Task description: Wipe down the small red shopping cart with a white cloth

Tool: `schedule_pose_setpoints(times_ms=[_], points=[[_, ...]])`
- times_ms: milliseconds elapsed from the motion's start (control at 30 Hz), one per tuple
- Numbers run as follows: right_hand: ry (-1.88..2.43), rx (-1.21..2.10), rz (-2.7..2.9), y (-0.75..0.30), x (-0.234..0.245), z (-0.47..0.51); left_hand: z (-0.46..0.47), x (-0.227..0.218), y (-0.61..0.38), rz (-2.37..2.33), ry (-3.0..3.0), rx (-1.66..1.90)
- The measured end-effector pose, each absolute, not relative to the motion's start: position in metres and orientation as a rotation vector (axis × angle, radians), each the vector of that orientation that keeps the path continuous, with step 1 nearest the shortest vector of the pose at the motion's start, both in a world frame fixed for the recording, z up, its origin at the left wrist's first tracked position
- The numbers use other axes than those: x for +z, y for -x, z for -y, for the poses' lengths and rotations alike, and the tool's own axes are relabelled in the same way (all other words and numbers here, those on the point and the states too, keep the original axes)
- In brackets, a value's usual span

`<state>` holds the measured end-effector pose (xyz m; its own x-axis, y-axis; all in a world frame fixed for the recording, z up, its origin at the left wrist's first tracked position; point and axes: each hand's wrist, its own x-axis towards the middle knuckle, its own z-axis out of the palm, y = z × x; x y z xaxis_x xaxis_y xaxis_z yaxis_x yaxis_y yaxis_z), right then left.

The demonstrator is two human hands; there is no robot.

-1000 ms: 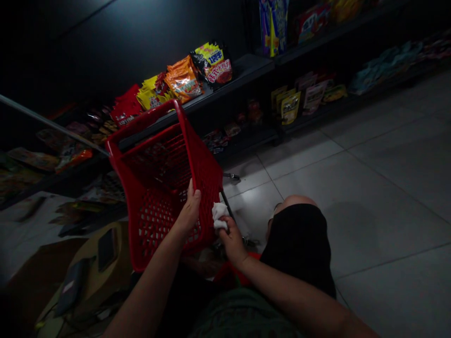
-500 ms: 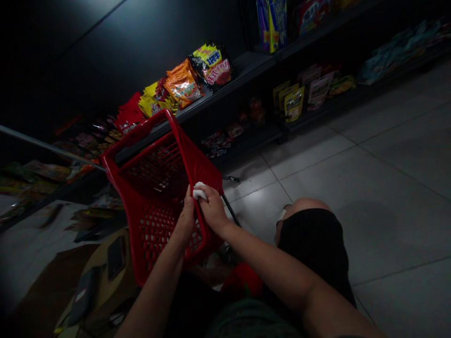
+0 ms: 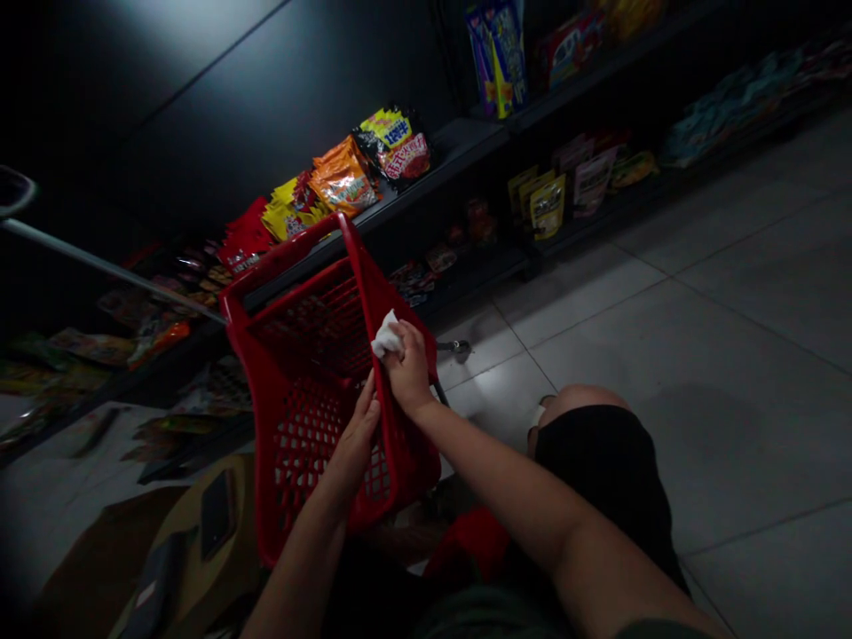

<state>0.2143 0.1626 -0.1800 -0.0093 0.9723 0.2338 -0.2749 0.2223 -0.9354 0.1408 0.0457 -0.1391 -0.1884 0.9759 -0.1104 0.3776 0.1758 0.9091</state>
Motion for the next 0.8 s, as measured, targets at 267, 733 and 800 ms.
schedule_pose_setpoints(times_ms=[267,733,800], points=[[0.709,1.118,1.286,-0.261,-0.199,-0.075,-0.055,-0.140,-0.141,-1.651,-1.309,1.065],[0.669,0.995,1.590,-0.222,-0.174,-0.172,-0.053,-0.139,-0.127,-1.665,-1.163,1.084],[0.598,0.935,1.612,-0.230,-0.186,-0.144,-0.054,-0.143,-0.122,-1.695,-1.166,1.070]])
